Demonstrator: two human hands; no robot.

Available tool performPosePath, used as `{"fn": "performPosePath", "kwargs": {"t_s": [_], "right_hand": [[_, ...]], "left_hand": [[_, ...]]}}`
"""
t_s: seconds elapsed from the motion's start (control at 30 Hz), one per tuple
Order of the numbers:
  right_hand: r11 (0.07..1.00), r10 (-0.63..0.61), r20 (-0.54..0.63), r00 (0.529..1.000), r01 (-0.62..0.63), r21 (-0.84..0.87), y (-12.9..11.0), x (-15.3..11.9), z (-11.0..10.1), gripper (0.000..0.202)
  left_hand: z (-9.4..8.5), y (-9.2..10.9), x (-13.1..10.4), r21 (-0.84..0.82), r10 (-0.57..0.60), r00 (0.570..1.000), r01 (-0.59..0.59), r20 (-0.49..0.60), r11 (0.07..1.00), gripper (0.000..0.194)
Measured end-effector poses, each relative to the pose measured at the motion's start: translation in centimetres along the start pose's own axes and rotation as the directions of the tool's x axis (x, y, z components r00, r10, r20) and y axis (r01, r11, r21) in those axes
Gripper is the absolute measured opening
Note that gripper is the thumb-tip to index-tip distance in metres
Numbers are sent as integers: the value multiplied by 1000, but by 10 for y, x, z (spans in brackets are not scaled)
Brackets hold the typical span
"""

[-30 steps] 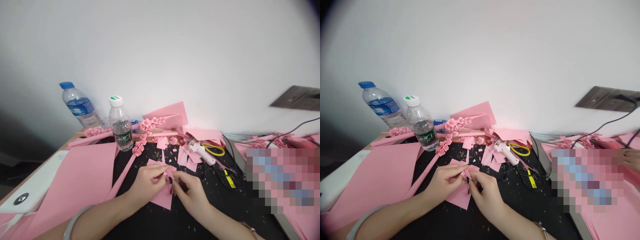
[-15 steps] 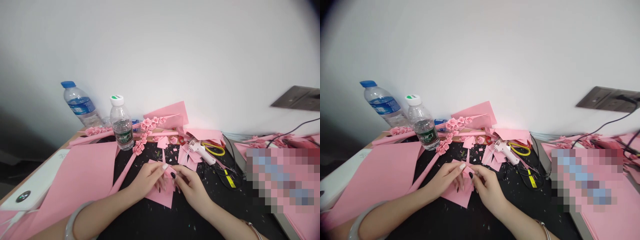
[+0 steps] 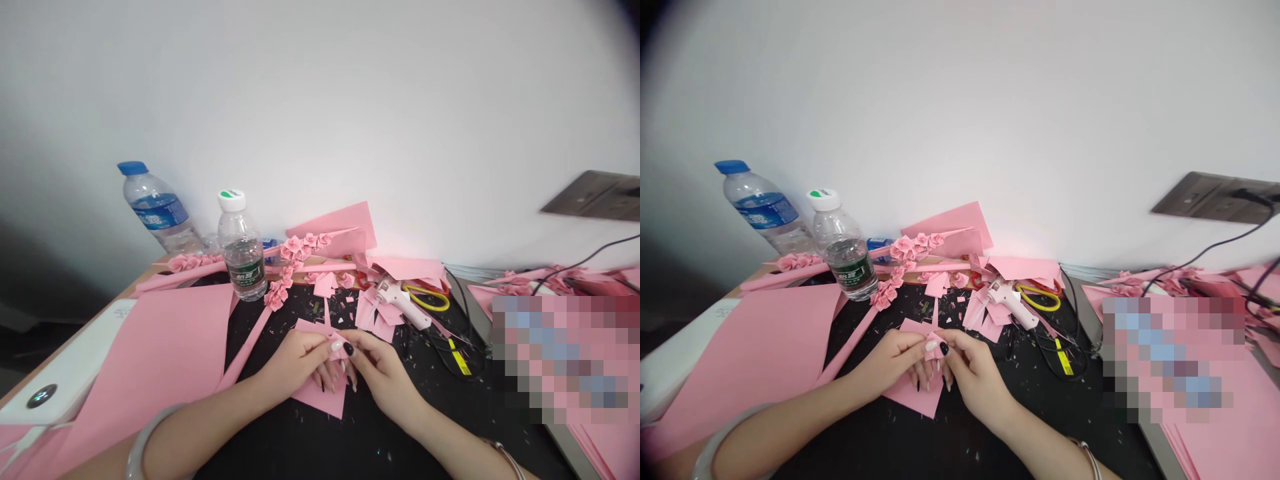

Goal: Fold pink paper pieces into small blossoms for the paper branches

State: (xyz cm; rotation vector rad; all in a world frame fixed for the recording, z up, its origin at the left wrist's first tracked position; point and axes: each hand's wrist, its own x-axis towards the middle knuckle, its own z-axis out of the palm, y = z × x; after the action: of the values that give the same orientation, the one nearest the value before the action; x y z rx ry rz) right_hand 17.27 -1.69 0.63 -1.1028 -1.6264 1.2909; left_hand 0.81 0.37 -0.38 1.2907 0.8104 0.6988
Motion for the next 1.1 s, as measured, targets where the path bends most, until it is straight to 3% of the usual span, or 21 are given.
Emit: {"fn": "performPosePath", "kwargs": {"t_s": [0.53, 0.83, 1.1], "right_hand": [[998, 33, -1, 999, -33, 55, 3, 1, -1, 26], [994, 79, 8, 997, -80, 73, 5, 0, 1, 19], [996, 63, -87, 994, -68, -61, 10, -1, -2, 26]], "left_hand": [[1, 3, 1, -32, -44, 999, 44, -18, 999, 32], [3, 6, -2, 96, -11, 998, 16, -54, 995, 36], [1, 3, 2, 5, -15, 1000, 15, 23, 1000, 31]]}}
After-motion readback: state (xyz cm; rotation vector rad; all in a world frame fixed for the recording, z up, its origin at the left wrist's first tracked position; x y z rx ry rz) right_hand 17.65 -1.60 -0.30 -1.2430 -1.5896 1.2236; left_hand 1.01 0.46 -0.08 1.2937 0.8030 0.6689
